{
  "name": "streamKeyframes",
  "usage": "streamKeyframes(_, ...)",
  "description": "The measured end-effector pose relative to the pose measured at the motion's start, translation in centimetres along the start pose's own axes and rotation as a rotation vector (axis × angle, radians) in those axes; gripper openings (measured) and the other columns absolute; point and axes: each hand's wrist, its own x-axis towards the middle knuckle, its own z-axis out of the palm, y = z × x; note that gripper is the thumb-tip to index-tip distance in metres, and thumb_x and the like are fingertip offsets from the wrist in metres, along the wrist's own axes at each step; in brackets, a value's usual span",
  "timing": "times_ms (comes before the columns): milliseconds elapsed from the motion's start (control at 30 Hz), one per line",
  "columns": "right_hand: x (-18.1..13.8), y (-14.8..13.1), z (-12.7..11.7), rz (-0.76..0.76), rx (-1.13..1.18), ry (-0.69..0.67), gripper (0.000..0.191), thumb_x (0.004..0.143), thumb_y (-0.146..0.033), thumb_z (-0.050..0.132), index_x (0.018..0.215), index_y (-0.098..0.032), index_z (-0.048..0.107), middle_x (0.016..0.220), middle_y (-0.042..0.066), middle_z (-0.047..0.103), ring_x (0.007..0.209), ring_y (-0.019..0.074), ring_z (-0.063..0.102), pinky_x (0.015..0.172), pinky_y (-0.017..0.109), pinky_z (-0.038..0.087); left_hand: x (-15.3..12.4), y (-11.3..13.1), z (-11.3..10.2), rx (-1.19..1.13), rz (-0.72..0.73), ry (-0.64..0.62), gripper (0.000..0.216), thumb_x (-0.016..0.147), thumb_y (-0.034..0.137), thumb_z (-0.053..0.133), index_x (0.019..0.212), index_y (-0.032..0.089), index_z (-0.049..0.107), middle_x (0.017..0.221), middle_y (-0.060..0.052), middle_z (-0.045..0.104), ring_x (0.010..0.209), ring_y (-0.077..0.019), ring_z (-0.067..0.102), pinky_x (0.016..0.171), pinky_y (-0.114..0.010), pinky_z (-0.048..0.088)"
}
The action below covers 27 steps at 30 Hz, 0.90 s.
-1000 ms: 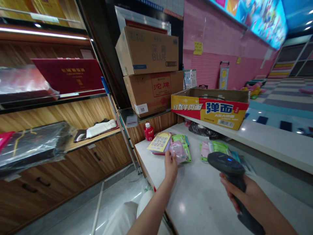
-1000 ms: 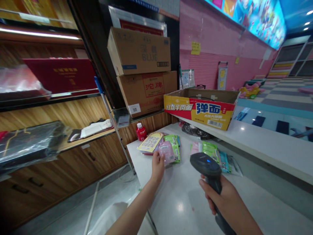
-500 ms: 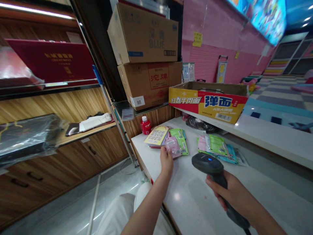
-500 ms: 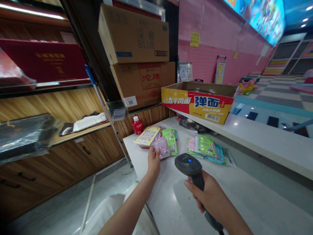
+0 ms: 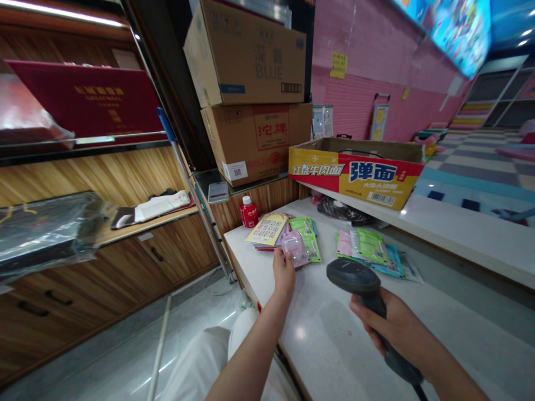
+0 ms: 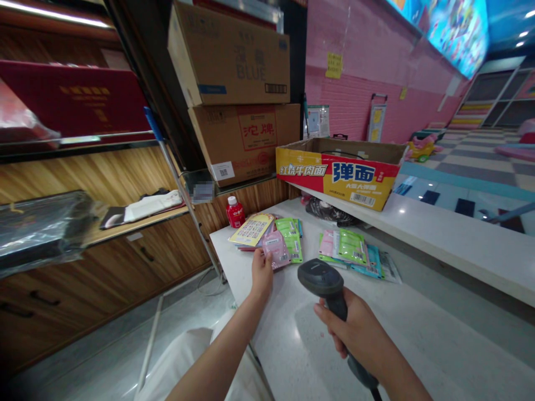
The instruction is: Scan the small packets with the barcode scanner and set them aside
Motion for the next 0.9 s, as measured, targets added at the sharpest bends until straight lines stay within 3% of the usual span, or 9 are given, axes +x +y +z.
streamKeyframes(233,0.2,0.7,0.1,-0.002,0.042,-0.003,0.027,0.079,-0.044,0.059,0.087,-0.019,0.051,0.043,-0.011,0.047,0.032,0.0084,0.043,0.034,0.020,0.038,0.1,0.7,-0.1,-0.046,0.011,-0.017,0.021,0.084,0.039,0.053,0.089,0.019,0.053,0.086,-0.004,0.063,0.078,-0.0172,0.058,0.073,-0.029,0.047)
streamKeyframes(467,0.0,-0.6,-1.7,-0.058,0.185,0.124,0.033,0.075,-0.047,0.065,0.087,-0.019,0.053,0.049,-0.009,0.051,0.033,0.0085,0.045,0.033,0.021,0.040,0.0,1.8,0.7,-0.119,-0.023,-0.123,0.033,0.076,0.047,0.061,0.085,0.016,0.059,0.081,-0.003,0.063,0.073,-0.0148,0.057,0.066,-0.025,0.046)
streamKeyframes(667,-1.1,-2.4,-4.3,-0.078,0.464,0.366,0.041,0.064,-0.048,0.078,0.084,-0.018,0.057,0.050,-0.007,0.055,0.035,0.0087,0.045,0.033,0.021,0.040,-0.2,3.7,5.6,-0.317,-0.332,-0.304,0.040,0.066,0.044,0.071,0.089,0.015,0.056,0.072,-0.001,0.064,0.058,-0.0128,0.059,0.053,-0.024,0.047)
streamKeyframes(900,-1.1,-2.2,-6.1,-0.102,0.667,0.431,0.046,0.061,-0.046,0.082,0.090,-0.019,0.058,0.052,-0.006,0.056,0.036,0.0089,0.047,0.033,0.020,0.039,0.8,5.6,13.0,-0.276,-0.396,-0.448,0.021,0.069,0.022,0.066,0.087,0.016,0.057,0.062,0.001,0.061,0.053,-0.0110,0.057,0.052,-0.024,0.049)
